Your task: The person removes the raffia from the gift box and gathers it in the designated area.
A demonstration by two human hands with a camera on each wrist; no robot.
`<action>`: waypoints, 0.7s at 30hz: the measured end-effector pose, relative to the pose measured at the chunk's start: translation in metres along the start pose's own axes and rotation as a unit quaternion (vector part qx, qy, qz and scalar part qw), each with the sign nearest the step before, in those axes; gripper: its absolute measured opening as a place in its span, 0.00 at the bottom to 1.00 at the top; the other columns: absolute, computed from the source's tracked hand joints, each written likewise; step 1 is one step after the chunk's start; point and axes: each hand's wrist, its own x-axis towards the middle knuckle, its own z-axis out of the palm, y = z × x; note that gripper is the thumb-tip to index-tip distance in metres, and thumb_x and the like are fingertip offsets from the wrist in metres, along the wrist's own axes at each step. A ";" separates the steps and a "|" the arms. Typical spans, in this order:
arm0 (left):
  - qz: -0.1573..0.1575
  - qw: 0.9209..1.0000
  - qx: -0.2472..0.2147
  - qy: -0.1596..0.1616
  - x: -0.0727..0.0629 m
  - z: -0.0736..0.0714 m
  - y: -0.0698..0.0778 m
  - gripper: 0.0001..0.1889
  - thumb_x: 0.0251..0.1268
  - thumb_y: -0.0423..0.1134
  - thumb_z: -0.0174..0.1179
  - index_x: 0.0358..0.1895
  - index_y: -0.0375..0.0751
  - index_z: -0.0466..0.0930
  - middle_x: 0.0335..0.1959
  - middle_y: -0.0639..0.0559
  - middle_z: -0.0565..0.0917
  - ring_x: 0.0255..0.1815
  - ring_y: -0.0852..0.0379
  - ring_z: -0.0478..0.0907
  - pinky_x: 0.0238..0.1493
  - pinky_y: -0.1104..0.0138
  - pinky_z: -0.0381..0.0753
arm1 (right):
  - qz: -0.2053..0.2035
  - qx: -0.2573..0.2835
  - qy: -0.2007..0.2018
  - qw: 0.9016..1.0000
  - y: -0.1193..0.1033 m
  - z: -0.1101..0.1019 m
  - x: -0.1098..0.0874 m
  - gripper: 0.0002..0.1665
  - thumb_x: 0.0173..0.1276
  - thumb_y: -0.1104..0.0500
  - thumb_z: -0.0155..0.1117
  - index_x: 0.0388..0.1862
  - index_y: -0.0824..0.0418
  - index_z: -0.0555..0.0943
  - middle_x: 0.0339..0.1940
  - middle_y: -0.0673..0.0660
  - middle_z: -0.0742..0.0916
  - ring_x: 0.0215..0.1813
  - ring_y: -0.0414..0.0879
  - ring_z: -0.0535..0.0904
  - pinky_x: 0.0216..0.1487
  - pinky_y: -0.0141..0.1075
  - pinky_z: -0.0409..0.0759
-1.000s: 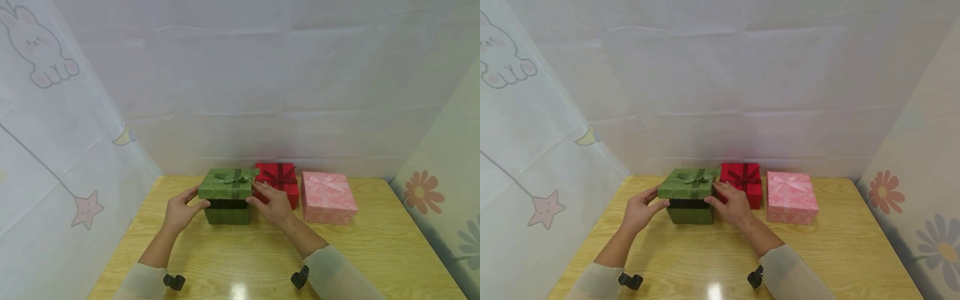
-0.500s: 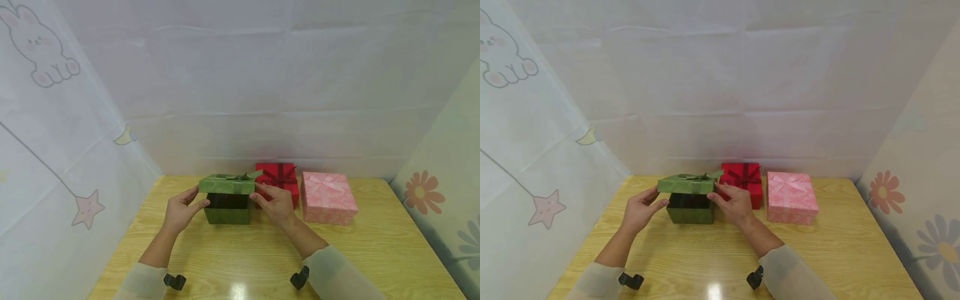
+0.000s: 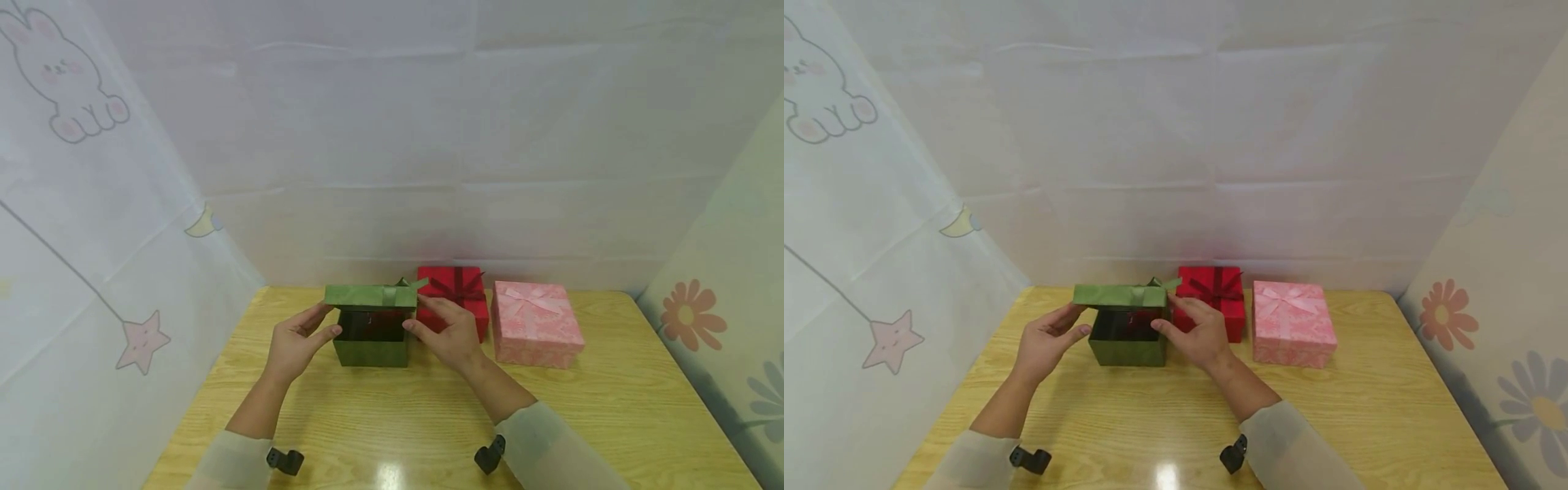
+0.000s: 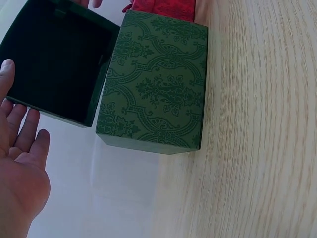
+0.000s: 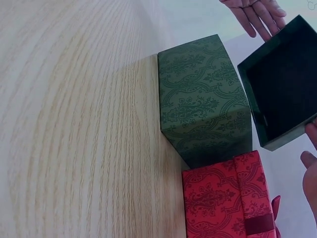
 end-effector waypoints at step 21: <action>0.024 0.998 -0.057 -0.006 0.000 0.001 -0.001 0.32 0.65 0.29 0.72 0.73 0.40 0.76 0.67 0.40 0.78 0.64 0.51 0.81 0.58 0.65 0.83 | 0.076 0.127 -0.058 0.987 -0.005 0.005 -0.003 0.46 0.56 0.61 0.85 0.74 0.62 0.76 0.53 0.58 0.84 0.54 0.55 0.84 0.54 0.52 0.85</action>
